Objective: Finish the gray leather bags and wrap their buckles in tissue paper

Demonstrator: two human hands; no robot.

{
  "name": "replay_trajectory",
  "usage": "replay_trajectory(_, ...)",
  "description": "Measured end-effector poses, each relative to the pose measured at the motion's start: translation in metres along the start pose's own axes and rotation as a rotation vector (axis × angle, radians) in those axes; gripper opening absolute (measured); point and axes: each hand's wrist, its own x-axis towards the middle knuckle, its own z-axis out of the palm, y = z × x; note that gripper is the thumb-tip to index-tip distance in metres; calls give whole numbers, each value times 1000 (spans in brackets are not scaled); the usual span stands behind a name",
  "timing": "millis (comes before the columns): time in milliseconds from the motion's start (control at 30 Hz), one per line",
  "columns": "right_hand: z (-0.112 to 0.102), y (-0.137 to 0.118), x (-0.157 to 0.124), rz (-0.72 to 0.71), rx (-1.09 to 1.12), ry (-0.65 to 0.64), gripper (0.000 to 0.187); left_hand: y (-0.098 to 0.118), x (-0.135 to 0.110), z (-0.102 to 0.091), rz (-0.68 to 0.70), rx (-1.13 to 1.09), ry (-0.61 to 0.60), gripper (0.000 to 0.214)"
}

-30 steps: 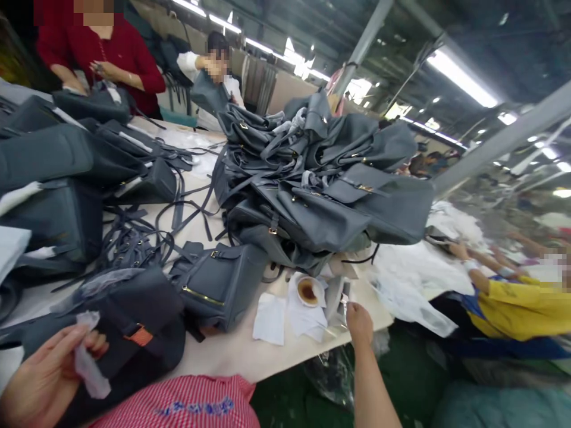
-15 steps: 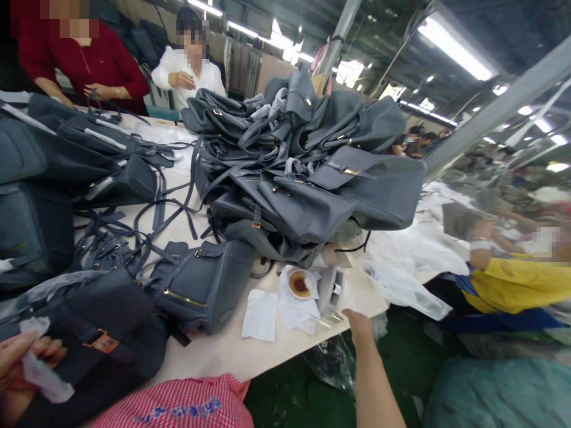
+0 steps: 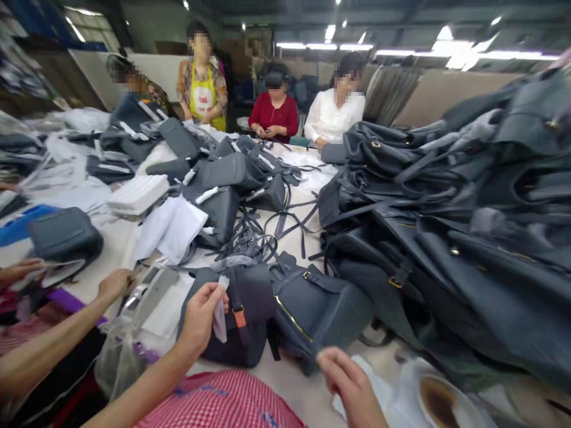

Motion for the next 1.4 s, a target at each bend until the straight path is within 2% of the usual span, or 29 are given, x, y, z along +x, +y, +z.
replay_trajectory(100, 54, -59, 21, 12, 112, -293, 31, -3, -5, -4, -5, -8, -6, 32)
replay_trajectory(200, 90, -90, 33, 75, 182, -488, 31, -8, -10, -8, -1, -17, -35, 32)
replay_trajectory(333, 121, -99, 44, 149, 292, -707, 27, -17, -11, -12, 44, -3, -63, 32)
replay_trajectory(533, 151, -105, 58, 234, 468, -892, 19, -23, -10, -11, 77, 16, -109, 25)
replay_trajectory(700, 168, -108, 65, 212, 532, -935, 18, -19, -9, -10, 85, -1, -106, 23)
replay_trajectory(900, 184, -102, 74, 223, 341, -892, 23, -21, -11, -13, 153, 64, -97, 23)
replay_trajectory(1133, 185, -104, 74, 201, 189, -807, 31, -21, -14, -16, 185, 72, -111, 21)
replay_trajectory(1400, 187, -104, 71, 177, 157, -798, 33, -12, -13, -15, 110, -11, -100, 19)
